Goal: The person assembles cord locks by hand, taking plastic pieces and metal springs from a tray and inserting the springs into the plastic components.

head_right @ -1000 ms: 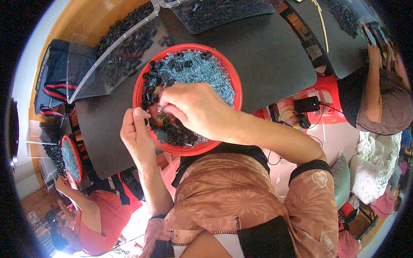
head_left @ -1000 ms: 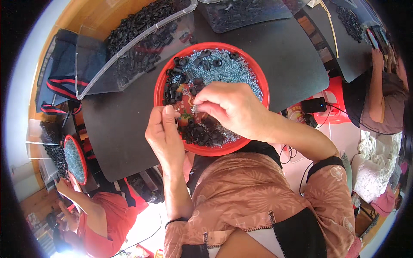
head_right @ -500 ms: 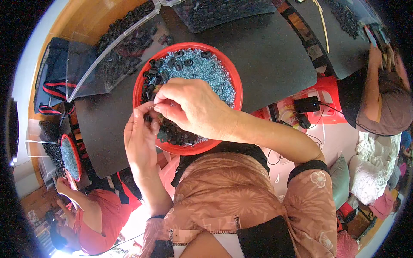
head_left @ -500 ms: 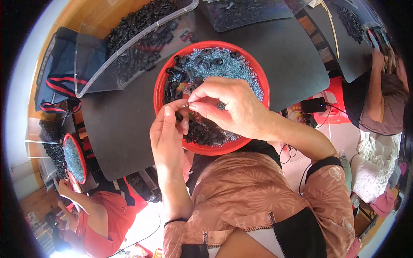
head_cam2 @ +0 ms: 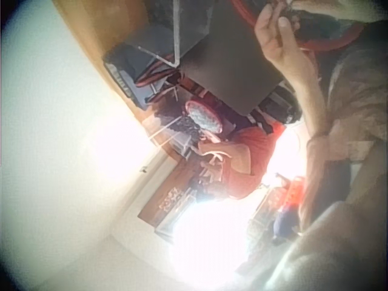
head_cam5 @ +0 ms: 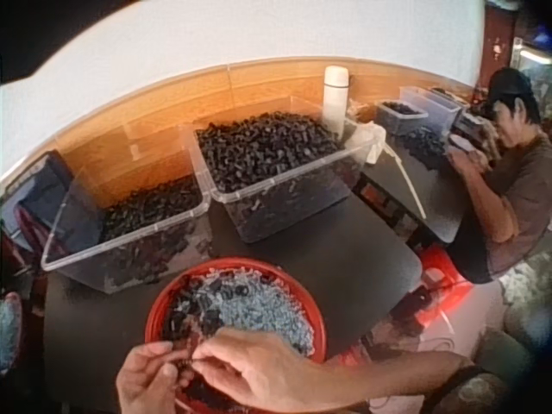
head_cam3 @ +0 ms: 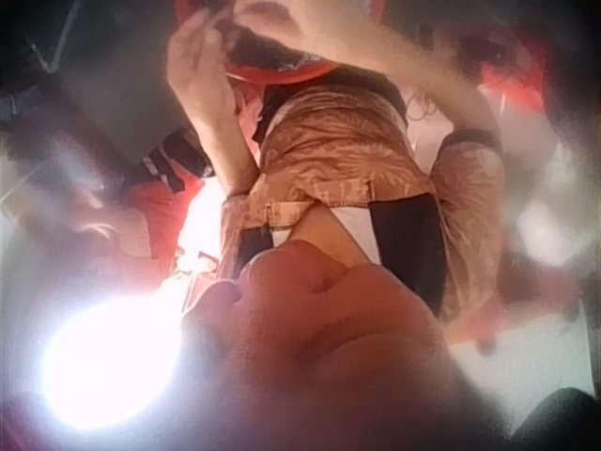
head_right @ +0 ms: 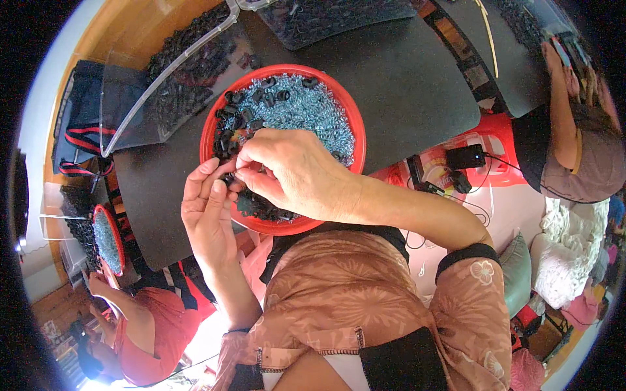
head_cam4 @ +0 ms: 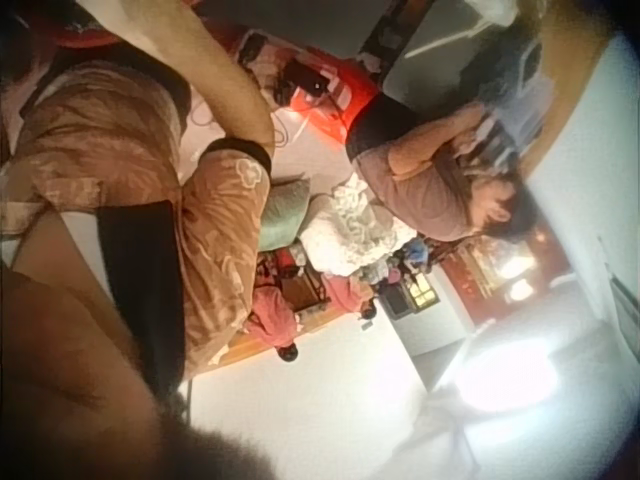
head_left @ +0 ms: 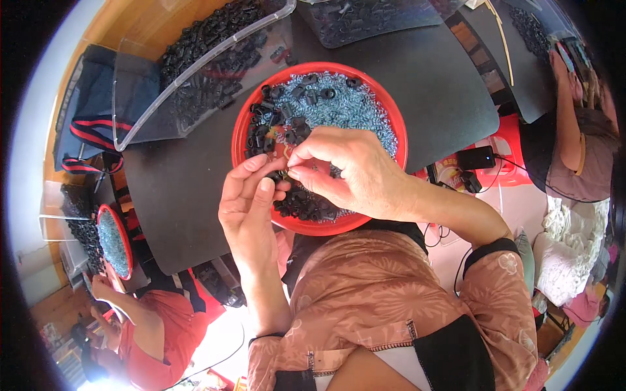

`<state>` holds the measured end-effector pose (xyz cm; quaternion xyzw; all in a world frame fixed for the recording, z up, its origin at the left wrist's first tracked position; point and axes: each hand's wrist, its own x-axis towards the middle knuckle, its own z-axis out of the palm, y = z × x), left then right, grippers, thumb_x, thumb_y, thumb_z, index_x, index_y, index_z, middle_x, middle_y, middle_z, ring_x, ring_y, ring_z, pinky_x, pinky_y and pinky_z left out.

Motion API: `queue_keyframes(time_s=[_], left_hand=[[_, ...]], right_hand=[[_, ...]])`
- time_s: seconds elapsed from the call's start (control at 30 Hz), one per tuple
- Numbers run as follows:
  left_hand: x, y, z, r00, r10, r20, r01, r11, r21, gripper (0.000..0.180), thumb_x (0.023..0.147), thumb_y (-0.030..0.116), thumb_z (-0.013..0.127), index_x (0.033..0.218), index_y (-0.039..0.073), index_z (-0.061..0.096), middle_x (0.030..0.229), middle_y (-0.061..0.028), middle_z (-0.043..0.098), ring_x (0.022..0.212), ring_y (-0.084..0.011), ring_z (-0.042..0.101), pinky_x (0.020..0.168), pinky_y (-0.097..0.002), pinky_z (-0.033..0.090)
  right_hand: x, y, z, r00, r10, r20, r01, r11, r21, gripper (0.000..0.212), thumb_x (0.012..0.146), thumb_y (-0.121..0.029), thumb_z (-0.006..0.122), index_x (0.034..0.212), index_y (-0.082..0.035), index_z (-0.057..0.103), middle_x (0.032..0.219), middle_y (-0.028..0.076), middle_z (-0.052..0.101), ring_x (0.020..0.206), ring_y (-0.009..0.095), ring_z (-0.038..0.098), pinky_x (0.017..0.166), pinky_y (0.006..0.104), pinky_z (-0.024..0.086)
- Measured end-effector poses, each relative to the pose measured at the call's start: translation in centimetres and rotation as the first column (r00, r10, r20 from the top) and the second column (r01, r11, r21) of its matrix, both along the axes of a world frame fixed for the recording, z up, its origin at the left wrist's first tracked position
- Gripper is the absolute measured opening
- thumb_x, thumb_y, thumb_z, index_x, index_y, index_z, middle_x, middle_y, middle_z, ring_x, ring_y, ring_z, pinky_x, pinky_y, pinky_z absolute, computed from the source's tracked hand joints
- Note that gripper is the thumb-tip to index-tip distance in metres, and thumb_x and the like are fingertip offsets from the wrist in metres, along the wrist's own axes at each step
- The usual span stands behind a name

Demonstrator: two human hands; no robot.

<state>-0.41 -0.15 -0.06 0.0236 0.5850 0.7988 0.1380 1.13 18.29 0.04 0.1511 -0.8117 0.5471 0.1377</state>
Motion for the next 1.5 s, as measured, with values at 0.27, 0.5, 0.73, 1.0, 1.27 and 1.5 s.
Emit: queue_keyframes(time_s=[0.27, 0.5, 0.73, 1.0, 1.27, 1.5], left_hand=[[2.6, -0.2, 0.0, 0.997, -0.021, 0.072, 0.025, 0.998, -0.057, 0.038, 0.086, -0.013, 0.054, 0.123, -0.005, 0.053, 0.111, -0.0167, 0.065, 0.102, -0.0179, 0.062, 0.094, -0.0279, 0.047], [3.1, -0.6, 0.3, 0.953, -0.144, 0.267, 0.154, 0.988, -0.019, 0.037, 0.088, -0.003, 0.060, 0.124, -0.002, 0.053, 0.096, -0.0087, 0.064, 0.078, -0.0128, 0.060, 0.072, -0.0239, 0.050], [4.0, -1.2, -1.3, 0.973, -0.136, 0.188, 0.108, 0.982, 0.154, 0.010, 0.090, 0.003, 0.063, 0.097, 0.003, 0.056, 0.088, -0.0069, 0.064, 0.069, -0.0115, 0.060, 0.059, -0.0222, 0.047], [4.1, -1.2, -1.4, 0.993, -0.102, 0.057, 0.097, 0.991, 0.089, 0.010, 0.089, 0.001, 0.063, 0.097, 0.002, 0.057, 0.088, -0.0078, 0.065, 0.069, -0.0107, 0.058, 0.061, -0.0224, 0.047], [3.6, -1.3, -2.1, 0.994, -0.079, 0.074, 0.068, 0.988, 0.140, 0.011, 0.091, 0.007, 0.064, 0.098, 0.002, 0.057, 0.088, -0.0086, 0.065, 0.069, -0.0103, 0.057, 0.060, -0.0215, 0.045], [3.5, -2.0, -2.6, 0.990, -0.110, 0.093, 0.084, 0.966, 0.243, 0.019, 0.089, 0.016, 0.068, 0.098, 0.003, 0.056, 0.087, -0.0095, 0.064, 0.068, -0.0110, 0.057, 0.058, -0.0217, 0.045]], right_hand=[[1.8, -0.1, -0.1, 0.977, 0.134, 0.164, -0.100, 0.975, -0.196, 0.011, 0.083, -0.007, 0.069, 0.087, 0.002, 0.064, 0.078, 0.017, 0.066, 0.071, 0.030, 0.067, 0.061, 0.0358, 0.050], [2.8, -0.1, 0.5, 0.900, 0.229, 0.370, -0.098, 0.935, -0.342, 0.009, 0.086, -0.004, 0.068, 0.093, 0.002, 0.066, 0.085, 0.009, 0.069, 0.078, 0.016, 0.068, 0.069, 0.0276, 0.051], [3.0, -0.5, 1.1, 0.864, 0.294, 0.409, -0.120, 0.909, -0.399, 0.008, 0.088, -0.004, 0.067, 0.093, 0.003, 0.067, 0.086, 0.006, 0.069, 0.082, 0.010, 0.065, 0.071, 0.0243, 0.051], [-0.6, 0.4, 0.7, 0.835, 0.302, 0.461, -0.175, 0.938, -0.298, 0.010, 0.087, -0.010, 0.069, 0.090, 0.000, 0.068, 0.085, 0.004, 0.067, 0.079, 0.012, 0.063, 0.071, 0.0254, 0.049], [-7.1, 0.0, -1.2, 0.993, -0.053, -0.103, 0.112, 0.659, 0.744, 0.011, 0.075, -0.004, 0.065, 0.086, -0.006, 0.068, 0.086, 0.009, 0.059, 0.078, 0.029, 0.062, 0.068, 0.0424, 0.048], [-6.8, -1.6, -1.5, 0.961, 0.230, -0.156, -0.064, 0.728, 0.682, 0.020, 0.077, -0.009, 0.061, 0.095, -0.007, 0.069, 0.095, 0.009, 0.054, 0.097, 0.025, 0.052, 0.081, 0.0397, 0.041]])
